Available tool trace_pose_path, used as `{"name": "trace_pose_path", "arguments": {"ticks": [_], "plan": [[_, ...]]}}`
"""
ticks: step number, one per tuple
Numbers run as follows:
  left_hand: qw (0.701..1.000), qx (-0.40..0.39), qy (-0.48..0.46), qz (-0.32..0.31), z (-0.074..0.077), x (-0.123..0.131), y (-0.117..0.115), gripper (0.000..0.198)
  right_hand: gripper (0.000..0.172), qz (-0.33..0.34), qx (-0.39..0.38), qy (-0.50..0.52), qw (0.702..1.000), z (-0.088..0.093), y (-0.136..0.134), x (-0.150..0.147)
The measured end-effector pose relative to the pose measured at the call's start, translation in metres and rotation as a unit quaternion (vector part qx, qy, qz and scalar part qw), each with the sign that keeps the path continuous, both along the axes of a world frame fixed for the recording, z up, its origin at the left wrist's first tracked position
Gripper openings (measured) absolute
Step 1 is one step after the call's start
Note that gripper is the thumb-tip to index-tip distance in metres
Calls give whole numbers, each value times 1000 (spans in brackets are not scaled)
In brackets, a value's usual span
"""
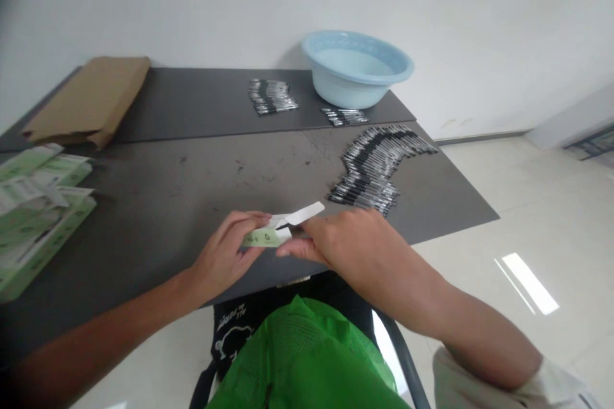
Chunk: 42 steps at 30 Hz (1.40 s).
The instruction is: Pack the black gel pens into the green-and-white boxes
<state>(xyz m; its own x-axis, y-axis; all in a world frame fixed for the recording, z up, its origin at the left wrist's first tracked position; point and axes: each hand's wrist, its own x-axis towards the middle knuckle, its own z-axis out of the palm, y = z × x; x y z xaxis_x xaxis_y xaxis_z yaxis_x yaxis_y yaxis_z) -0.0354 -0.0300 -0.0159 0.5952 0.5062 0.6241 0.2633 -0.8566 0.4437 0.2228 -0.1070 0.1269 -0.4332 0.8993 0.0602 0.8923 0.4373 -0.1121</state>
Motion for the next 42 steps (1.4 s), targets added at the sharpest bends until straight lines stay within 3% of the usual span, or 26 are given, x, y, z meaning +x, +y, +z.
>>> {"name": "trace_pose_path", "arguments": {"ticks": [4,7,14,19,24,28,42], "plan": [[999,30,23,-9,0,-1,-3,32,33,0,-152,20,988,5,-6,13],[998,40,41,-9,1,0,-5,35,33,-9,-231,41,972,3,-11,18],[998,53,28,-1,4,2,-5,31,35,-157,-140,57,976,-32,-18,4],[998,64,28,-7,6,2,-6,33,39,-262,-190,121,938,-41,-21,-7],[992,120,42,-2,3,4,-5,25,20,-337,-250,170,892,-43,-17,-15],[986,155,58,6,0,6,-5,23,17,-365,-273,176,873,-46,-12,-17],[972,218,86,4,-11,11,-3,29,25,-384,-273,156,868,-60,-12,-19]]}}
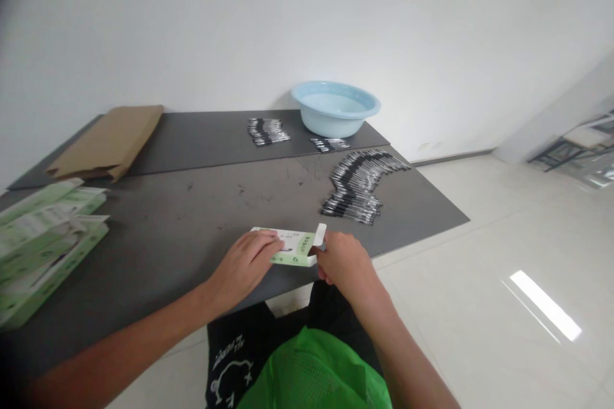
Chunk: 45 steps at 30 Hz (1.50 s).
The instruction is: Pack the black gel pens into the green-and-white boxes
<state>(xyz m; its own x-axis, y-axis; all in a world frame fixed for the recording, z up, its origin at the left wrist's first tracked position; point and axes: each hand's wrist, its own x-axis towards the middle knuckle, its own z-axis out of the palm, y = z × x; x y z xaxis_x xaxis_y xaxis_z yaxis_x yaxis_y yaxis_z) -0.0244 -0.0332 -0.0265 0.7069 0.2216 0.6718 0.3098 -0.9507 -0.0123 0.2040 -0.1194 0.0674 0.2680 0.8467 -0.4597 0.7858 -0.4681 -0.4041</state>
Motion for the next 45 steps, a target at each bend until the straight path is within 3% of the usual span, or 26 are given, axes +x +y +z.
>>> {"name": "trace_pose_path", "arguments": {"ticks": [15,21,31,36,45], "plan": [[1000,-22,17,7,-2,1,6,22,32,6,-32,-1,999,-4,-3,-3],[998,-64,-4,-8,-6,-1,12,29,31,2,30,36,999,8,-3,1],[991,-122,-49,-20,-8,-4,19,35,18,1,204,82,975,38,-23,1],[989,-131,-61,-14,-7,-4,18,34,12,-5,274,85,958,34,-23,5],[985,-148,-88,-1,-2,-3,18,27,25,55,295,123,946,12,-14,8]]}}
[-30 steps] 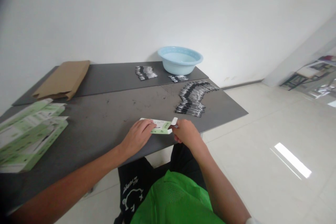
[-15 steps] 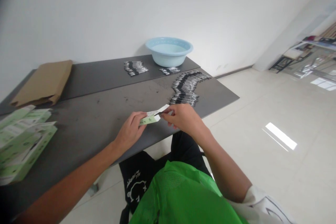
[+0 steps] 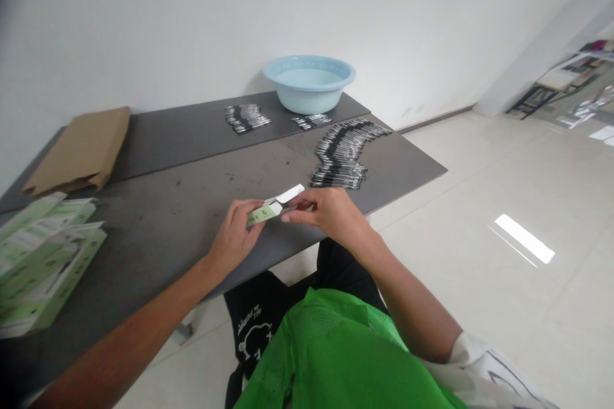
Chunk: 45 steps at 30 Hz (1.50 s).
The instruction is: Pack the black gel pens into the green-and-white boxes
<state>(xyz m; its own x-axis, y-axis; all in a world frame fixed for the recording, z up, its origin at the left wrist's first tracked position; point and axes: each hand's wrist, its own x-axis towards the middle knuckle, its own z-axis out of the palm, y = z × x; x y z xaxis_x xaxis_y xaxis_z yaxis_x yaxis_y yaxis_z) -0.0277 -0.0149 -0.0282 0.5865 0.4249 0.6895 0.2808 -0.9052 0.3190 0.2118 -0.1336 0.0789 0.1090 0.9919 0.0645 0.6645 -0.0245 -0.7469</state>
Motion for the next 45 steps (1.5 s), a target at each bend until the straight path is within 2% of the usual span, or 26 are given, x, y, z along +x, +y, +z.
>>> {"name": "trace_pose_path", "arguments": {"ticks": [4,9,13,16,21,25,30,33,36,39,45], "plan": [[1000,5,-2,8,1,0,1,28,27,14,-16,-19,1000,-2,3,-1],[1000,24,10,-1,2,-1,2,29,28,62,-62,-12,996,-1,6,-1],[1000,26,14,0,2,-3,1,32,30,96,-60,-7,994,-2,10,0],[1000,21,18,-5,0,-4,1,33,24,130,-54,6,990,-5,14,0],[1000,14,12,-13,-1,-4,2,35,40,169,-42,46,984,-12,18,0],[1000,5,18,-11,-1,-5,3,38,41,159,-2,67,985,-18,16,1],[1000,-1,21,-17,1,-5,3,41,32,134,64,86,985,-25,12,1],[1000,-2,18,-18,1,-5,4,41,35,130,122,120,977,-26,9,2],[1000,-1,6,-16,1,-5,4,40,38,113,181,118,970,-23,7,3],[1000,-2,1,-10,1,-4,5,38,34,92,236,82,964,-16,2,4],[1000,-8,-18,-5,2,-2,5,38,21,70,265,72,959,-7,-6,5]]}}
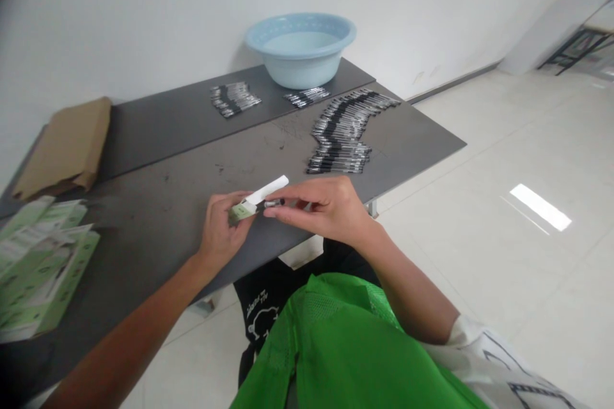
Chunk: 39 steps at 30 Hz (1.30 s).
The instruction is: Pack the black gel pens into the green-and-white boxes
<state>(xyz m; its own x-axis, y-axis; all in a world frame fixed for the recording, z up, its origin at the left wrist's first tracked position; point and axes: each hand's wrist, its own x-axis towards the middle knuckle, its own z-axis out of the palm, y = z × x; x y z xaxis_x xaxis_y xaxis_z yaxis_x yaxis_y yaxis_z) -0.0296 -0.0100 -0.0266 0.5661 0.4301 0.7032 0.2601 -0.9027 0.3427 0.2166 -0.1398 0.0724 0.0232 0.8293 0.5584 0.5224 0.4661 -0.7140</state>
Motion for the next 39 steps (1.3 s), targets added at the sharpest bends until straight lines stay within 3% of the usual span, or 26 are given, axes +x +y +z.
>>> {"name": "trace_pose_path", "arguments": {"ticks": [11,17,21,25,30,35,39], "plan": [[999,-27,-27,3,3,2,-7,31,28,-43,45,-110,992,-7,12,-20],[991,-99,-91,17,-11,3,-14,37,30,-49,24,-89,994,-2,15,-30],[985,-131,-107,30,-6,2,-18,37,29,-20,74,-77,994,8,5,-18],[987,-106,-121,0,4,4,-18,31,31,0,76,-176,981,20,-9,1],[979,-153,-131,-41,-4,5,-16,37,49,20,54,-305,951,26,-14,10],[984,-124,-112,-64,-7,2,-14,37,15,6,18,-360,933,29,-4,11],[990,-120,-50,-44,-2,-2,-11,30,25,13,-5,-401,916,32,5,13]]}}
